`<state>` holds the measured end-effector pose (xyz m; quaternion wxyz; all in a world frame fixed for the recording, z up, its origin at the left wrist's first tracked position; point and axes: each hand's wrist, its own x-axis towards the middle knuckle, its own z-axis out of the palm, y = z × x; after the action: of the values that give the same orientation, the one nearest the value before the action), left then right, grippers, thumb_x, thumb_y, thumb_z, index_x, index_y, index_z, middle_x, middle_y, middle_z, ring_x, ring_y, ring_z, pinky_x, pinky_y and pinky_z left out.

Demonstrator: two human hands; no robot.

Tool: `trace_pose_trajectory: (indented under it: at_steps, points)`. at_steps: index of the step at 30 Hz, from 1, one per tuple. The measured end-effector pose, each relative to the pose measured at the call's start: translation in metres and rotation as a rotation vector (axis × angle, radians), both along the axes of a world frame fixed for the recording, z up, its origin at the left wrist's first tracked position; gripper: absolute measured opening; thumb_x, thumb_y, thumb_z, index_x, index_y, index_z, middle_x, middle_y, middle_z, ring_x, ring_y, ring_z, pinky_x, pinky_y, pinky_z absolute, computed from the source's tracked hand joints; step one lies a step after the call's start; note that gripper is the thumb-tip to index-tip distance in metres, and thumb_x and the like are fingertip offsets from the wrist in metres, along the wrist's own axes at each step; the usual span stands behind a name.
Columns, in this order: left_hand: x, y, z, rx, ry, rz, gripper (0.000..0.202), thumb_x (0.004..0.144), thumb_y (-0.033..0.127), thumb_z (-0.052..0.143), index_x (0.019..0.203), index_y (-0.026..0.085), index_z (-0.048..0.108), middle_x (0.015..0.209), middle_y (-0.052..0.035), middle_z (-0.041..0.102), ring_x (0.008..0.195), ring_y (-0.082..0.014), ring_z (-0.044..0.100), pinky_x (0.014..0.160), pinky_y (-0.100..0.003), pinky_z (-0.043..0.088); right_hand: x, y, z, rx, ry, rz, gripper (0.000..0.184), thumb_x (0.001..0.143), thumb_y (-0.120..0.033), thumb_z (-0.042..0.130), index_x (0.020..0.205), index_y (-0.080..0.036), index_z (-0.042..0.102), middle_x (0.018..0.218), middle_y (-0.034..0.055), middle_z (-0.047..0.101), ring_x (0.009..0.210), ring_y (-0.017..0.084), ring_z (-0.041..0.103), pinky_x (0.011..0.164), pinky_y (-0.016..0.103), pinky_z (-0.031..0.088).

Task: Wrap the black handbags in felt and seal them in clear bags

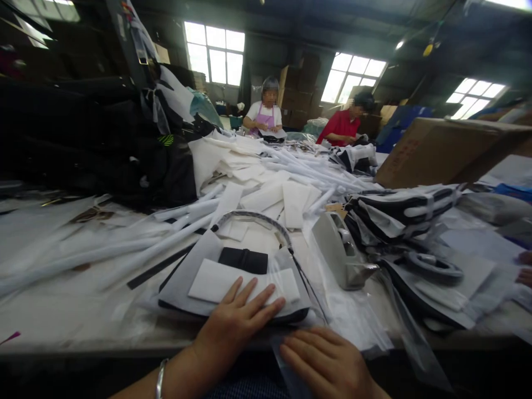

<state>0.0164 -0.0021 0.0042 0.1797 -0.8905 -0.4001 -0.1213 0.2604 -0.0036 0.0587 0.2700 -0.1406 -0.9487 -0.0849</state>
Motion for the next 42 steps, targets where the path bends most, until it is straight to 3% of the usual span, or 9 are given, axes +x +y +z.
trace_pose_trajectory:
  at_steps: [7, 12, 17, 23, 27, 32, 36, 39, 42]
  points:
    - [0.003, 0.0, -0.005, 0.052, -0.14, -0.002, 0.039, 0.106, 0.034, 0.04, 0.143, 0.033, 0.052, 0.147, 0.0045, 0.055, 0.124, -0.0286, 0.061, 0.103, -0.05, 0.049, -0.005, 0.028, 0.01, 0.029, 0.012, -0.037, 0.033, 0.103, -0.011, 0.041, 0.108, -0.016, 0.073, 0.116, 0.0066, 0.076, 0.11, 0.02, 0.068, 0.11, 0.041, 0.047]
    - [0.004, 0.001, -0.012, 0.039, -0.192, 0.008, 0.04, 0.106, 0.032, 0.043, 0.145, 0.032, 0.049, 0.148, 0.0051, 0.054, 0.125, -0.0278, 0.06, 0.107, -0.051, 0.045, -0.009, 0.044, 0.002, -0.091, 0.014, -0.053, 0.025, 0.103, -0.013, 0.044, 0.109, -0.011, 0.069, 0.103, 0.0107, 0.078, 0.096, 0.021, 0.073, 0.087, 0.035, 0.061]
    - [-0.001, 0.0, -0.005, -0.048, -0.202, -0.031, 0.042, 0.106, 0.022, 0.04, 0.146, 0.026, 0.048, 0.148, 0.0047, 0.054, 0.129, -0.0282, 0.057, 0.11, -0.05, 0.043, -0.009, 0.041, -0.014, -0.211, 0.107, -0.143, 0.019, 0.101, -0.012, 0.048, 0.107, -0.015, 0.066, 0.092, 0.0087, 0.078, 0.082, 0.018, 0.075, 0.074, 0.028, 0.062]
    - [-0.001, -0.003, 0.017, -0.222, -0.127, -0.141, 0.051, 0.097, 0.02, 0.046, 0.146, 0.005, 0.044, 0.154, -0.0146, 0.044, 0.146, -0.0313, 0.035, 0.122, -0.053, 0.026, -0.012, 0.037, -0.02, -0.229, 0.143, -0.187, 0.02, 0.102, -0.013, 0.046, 0.106, -0.017, 0.066, 0.086, 0.0069, 0.077, 0.074, 0.018, 0.075, 0.066, 0.027, 0.061]
    - [0.0, 0.0, 0.013, -0.283, -0.113, -0.186, 0.059, 0.089, 0.011, 0.046, 0.147, 0.005, 0.042, 0.154, -0.015, 0.045, 0.141, -0.0276, 0.043, 0.119, -0.043, 0.035, -0.01, 0.039, -0.023, -0.301, 0.157, -0.193, 0.02, 0.1, -0.013, 0.047, 0.103, -0.018, 0.067, 0.086, 0.0064, 0.077, 0.074, 0.018, 0.074, 0.066, 0.027, 0.06]
    - [0.0, 0.001, -0.001, -0.215, -0.214, -0.153, 0.062, 0.082, 0.0, 0.04, 0.144, 0.006, 0.046, 0.148, -0.0123, 0.053, 0.137, -0.0245, 0.05, 0.113, -0.044, 0.044, -0.009, 0.043, -0.019, -0.466, 0.181, -0.239, 0.019, 0.1, -0.019, 0.05, 0.097, -0.021, 0.069, 0.084, 0.0032, 0.076, 0.072, 0.016, 0.073, 0.064, 0.025, 0.058]
    - [0.002, 0.002, -0.007, -0.137, -0.3, -0.157, 0.053, 0.087, 0.001, 0.04, 0.137, 0.008, 0.054, 0.141, -0.011, 0.06, 0.133, -0.0224, 0.055, 0.108, -0.041, 0.05, -0.009, 0.036, -0.015, -0.222, 0.193, -0.129, 0.022, 0.099, -0.01, 0.048, 0.099, -0.015, 0.069, 0.087, 0.0051, 0.078, 0.079, 0.015, 0.074, 0.09, 0.032, 0.056]
    - [0.002, 0.003, -0.006, -0.147, -0.288, -0.16, 0.05, 0.088, 0.003, 0.041, 0.136, 0.01, 0.056, 0.141, -0.0102, 0.06, 0.132, -0.0226, 0.056, 0.108, -0.041, 0.05, -0.006, 0.024, -0.019, -0.043, 0.185, -0.081, 0.026, 0.101, -0.009, 0.045, 0.101, -0.014, 0.071, 0.093, 0.0052, 0.08, 0.091, 0.015, 0.075, 0.116, 0.036, 0.038]
    - [0.002, 0.004, -0.005, -0.156, -0.254, -0.172, 0.049, 0.09, 0.004, 0.039, 0.136, 0.008, 0.056, 0.142, -0.0118, 0.06, 0.131, -0.0246, 0.056, 0.106, -0.042, 0.052, -0.005, 0.014, -0.02, 0.002, 0.179, -0.112, 0.031, 0.101, -0.008, 0.044, 0.091, -0.018, 0.071, 0.084, -0.0002, 0.08, 0.079, 0.011, 0.076, 0.122, 0.033, 0.029]
